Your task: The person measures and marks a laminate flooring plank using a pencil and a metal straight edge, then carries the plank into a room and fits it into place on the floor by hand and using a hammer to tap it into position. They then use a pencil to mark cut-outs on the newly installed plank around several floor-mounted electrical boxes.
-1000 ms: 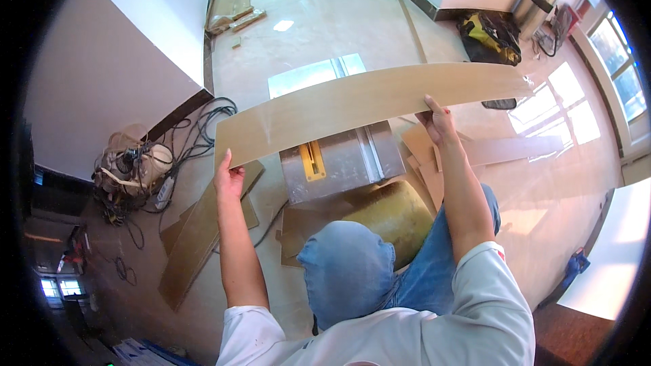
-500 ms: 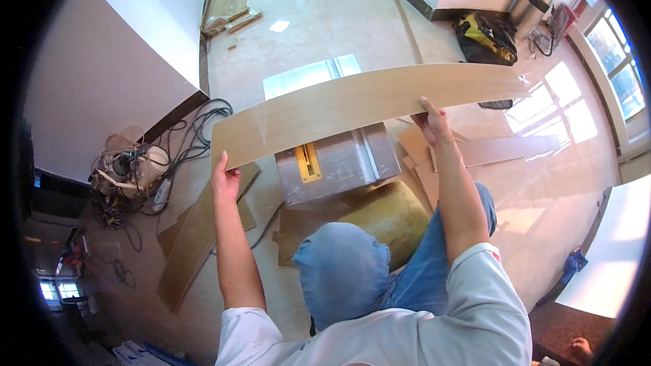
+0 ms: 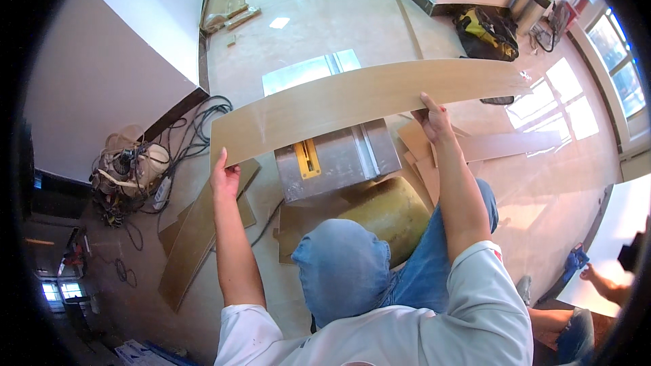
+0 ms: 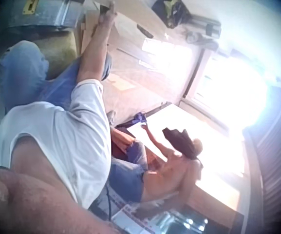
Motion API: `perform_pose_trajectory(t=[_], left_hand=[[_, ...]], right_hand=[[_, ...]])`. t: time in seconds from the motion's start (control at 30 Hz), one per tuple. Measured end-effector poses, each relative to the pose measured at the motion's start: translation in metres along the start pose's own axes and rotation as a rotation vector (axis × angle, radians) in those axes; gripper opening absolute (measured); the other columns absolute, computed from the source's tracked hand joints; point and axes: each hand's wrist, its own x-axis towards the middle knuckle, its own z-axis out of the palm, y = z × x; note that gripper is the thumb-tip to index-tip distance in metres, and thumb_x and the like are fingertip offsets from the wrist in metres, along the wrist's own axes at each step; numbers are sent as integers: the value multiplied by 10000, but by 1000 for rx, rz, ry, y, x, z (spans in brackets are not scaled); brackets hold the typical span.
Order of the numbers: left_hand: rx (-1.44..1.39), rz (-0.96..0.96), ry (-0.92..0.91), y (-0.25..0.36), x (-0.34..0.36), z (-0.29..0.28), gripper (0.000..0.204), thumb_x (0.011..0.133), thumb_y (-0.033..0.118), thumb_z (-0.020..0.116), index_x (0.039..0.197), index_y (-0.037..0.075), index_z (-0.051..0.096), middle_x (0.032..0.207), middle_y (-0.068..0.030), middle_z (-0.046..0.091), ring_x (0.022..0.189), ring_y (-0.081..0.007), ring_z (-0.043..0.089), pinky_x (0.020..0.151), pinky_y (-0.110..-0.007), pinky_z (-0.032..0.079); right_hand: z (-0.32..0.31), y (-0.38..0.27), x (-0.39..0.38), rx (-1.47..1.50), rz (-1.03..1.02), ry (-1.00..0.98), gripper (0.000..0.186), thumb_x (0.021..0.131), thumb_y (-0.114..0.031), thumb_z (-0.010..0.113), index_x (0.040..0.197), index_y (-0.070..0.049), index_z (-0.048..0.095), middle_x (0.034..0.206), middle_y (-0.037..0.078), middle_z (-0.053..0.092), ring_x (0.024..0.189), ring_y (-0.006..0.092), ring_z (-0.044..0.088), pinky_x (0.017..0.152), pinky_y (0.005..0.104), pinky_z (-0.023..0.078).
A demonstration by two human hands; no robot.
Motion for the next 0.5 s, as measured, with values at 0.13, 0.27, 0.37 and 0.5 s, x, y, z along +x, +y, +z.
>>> perform_pose_trajectory(t=[0.13,0.27,0.37,0.5], left_hand=[[-6,-2,20,1,0,-3,216,884,223,723,1028,89,632,873,-19,665,703,-117,600,540,-248,439],[-13,-2,11,1,0,-2,227,880,226,727,1032,87,632,877,-18,665,702,-116,596,545,-249,439],[-16,-5,20,1,0,-1,239,877,225,732,1042,83,631,878,-18,663,700,-114,592,551,-252,438],[3,-9,5,0,1,-3,258,880,234,728,1078,104,626,926,-4,667,738,-102,590,561,-240,431]], right_hand=[[6,1,-3,8,-15,-21,188,933,-179,656,1093,-96,605,1003,10,674,836,114,669,697,247,593],[5,-1,-3,15,-20,-58,189,945,-174,638,1106,-85,598,1016,15,667,871,114,664,719,247,590],[3,-1,-2,13,-6,-60,191,951,-173,629,1116,-82,595,1027,14,666,881,114,662,746,250,586],[-1,1,0,8,0,-26,199,951,-175,629,1123,-83,594,1040,15,666,896,113,661,764,247,582]])
